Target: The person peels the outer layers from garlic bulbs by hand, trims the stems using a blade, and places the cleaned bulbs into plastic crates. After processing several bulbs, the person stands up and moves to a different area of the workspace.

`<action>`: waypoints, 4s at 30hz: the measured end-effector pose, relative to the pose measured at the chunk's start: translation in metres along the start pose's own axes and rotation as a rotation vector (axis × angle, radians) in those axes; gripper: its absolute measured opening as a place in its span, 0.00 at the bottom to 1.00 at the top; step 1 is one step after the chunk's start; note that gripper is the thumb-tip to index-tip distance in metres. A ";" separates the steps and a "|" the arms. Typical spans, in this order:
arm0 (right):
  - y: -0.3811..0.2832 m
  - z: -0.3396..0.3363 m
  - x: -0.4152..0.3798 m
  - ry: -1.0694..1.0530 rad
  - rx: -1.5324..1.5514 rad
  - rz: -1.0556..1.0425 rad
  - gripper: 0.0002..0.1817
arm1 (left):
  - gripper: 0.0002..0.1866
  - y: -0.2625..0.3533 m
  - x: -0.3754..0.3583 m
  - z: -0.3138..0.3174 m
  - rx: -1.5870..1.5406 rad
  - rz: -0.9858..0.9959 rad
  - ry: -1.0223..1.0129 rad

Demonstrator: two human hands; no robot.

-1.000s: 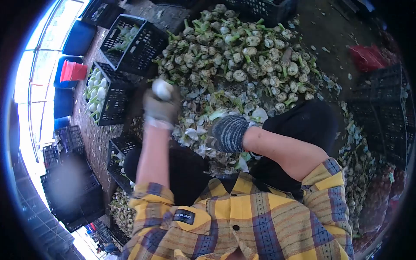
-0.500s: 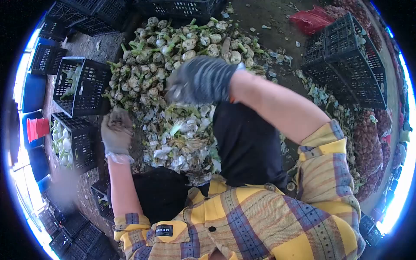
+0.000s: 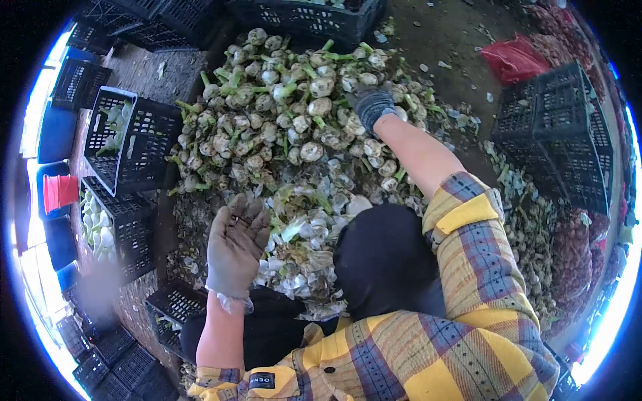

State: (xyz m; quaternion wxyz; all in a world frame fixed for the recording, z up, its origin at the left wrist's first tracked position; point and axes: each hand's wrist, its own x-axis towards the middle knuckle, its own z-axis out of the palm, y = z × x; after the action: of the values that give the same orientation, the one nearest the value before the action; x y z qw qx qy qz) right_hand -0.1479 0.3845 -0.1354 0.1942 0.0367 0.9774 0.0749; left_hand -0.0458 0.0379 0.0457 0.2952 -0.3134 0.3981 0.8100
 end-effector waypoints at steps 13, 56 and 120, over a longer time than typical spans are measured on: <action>-0.032 -0.127 -0.091 0.226 0.444 -0.141 0.27 | 0.19 -0.016 -0.009 0.013 0.188 0.208 -0.044; -0.182 -0.148 -0.195 0.190 1.183 -0.537 0.15 | 0.19 -0.004 -0.002 -0.030 0.275 0.838 -0.076; -0.184 -0.141 -0.181 0.056 2.270 -0.191 0.10 | 0.14 0.025 -0.004 -0.046 -0.030 0.431 -0.002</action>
State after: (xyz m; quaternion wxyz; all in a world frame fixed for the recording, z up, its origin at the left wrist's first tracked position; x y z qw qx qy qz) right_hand -0.0433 0.1661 0.0311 0.0321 0.1150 0.4835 -0.8671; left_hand -0.0490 -0.0141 0.0382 0.1107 -0.2247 0.4437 0.8605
